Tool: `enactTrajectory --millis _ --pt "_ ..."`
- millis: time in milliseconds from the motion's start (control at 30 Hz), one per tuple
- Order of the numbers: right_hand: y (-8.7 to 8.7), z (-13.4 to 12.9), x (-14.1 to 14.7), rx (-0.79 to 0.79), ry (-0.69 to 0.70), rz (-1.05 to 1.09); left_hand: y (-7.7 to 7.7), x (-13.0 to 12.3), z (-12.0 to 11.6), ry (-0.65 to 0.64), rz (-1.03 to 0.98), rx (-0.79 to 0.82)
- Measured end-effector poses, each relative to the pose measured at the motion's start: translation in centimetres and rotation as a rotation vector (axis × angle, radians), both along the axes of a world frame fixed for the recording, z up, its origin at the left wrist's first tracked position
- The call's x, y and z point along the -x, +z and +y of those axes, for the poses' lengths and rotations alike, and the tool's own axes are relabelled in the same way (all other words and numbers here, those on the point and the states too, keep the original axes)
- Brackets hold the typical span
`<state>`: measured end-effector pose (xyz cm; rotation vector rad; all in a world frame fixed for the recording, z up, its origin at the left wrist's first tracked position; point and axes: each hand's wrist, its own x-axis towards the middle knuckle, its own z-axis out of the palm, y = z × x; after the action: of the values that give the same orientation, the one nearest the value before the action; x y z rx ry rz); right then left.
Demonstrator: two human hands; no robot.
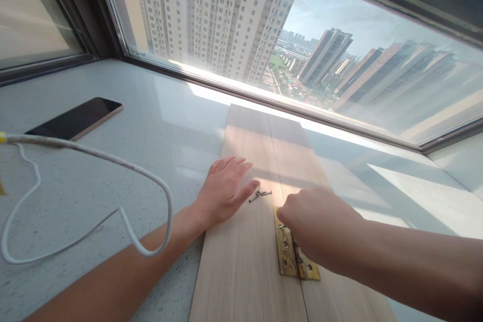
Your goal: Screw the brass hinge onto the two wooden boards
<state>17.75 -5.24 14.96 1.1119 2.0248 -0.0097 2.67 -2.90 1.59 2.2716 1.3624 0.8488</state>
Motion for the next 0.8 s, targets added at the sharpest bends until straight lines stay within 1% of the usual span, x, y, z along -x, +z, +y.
enactTrajectory --millis 33,100,133,167,200,233,333,367,400,433,500,600,667,800 --pt "0.1 0.0 0.3 -0.01 -0.11 -0.016 0.0 0.0 0.0 0.0 -0.001 0.0" --pt "0.2 0.1 0.7 -0.011 -0.225 -0.045 -0.1 0.0 0.1 0.002 -0.007 0.001" --pt "0.2 0.0 0.7 -0.006 -0.238 -0.052 -0.1 0.1 0.1 0.004 -0.012 0.0" --pt "0.2 0.0 0.5 0.011 -0.199 -0.057 -0.2 0.1 0.1 0.003 -0.018 -0.002" --pt "0.2 -0.1 0.2 0.033 -0.102 -0.056 -0.2 0.1 0.1 0.002 -0.025 -0.006" --pt "0.2 -0.2 -0.2 0.053 0.054 -0.052 -0.2 0.1 0.1 0.0 -0.031 -0.01" --pt "0.0 -0.2 -1.7 0.072 0.634 -0.029 -0.3 0.2 0.2 0.001 -0.054 -0.019" --pt "-0.1 -0.1 -2.1 0.07 0.753 -0.015 -0.2 0.2 0.2 0.004 -0.06 -0.019" --pt "-0.2 -0.1 -2.3 0.073 0.811 -0.013 -0.2 0.2 0.2 0.008 -0.066 -0.018" --pt "-0.3 -0.1 -2.4 0.086 0.822 -0.022 -0.2 0.2 0.2 0.01 -0.07 -0.014" --pt "-0.5 -0.2 -2.2 0.122 0.772 -0.062 -0.1 0.2 0.2 0.01 -0.076 -0.007" --pt "-0.6 -0.7 -1.2 0.135 0.596 -0.092 -0.1 0.2 0.2 0.005 -0.088 -0.006" --pt "-0.5 -0.9 -0.5 0.094 0.41 -0.046 -0.2 0.1 0.2 0.009 -0.095 -0.01" --pt "-0.4 -0.3 0.6 0.011 -0.031 0.019 -0.5 0.1 0.3 0.021 -0.091 -0.015"
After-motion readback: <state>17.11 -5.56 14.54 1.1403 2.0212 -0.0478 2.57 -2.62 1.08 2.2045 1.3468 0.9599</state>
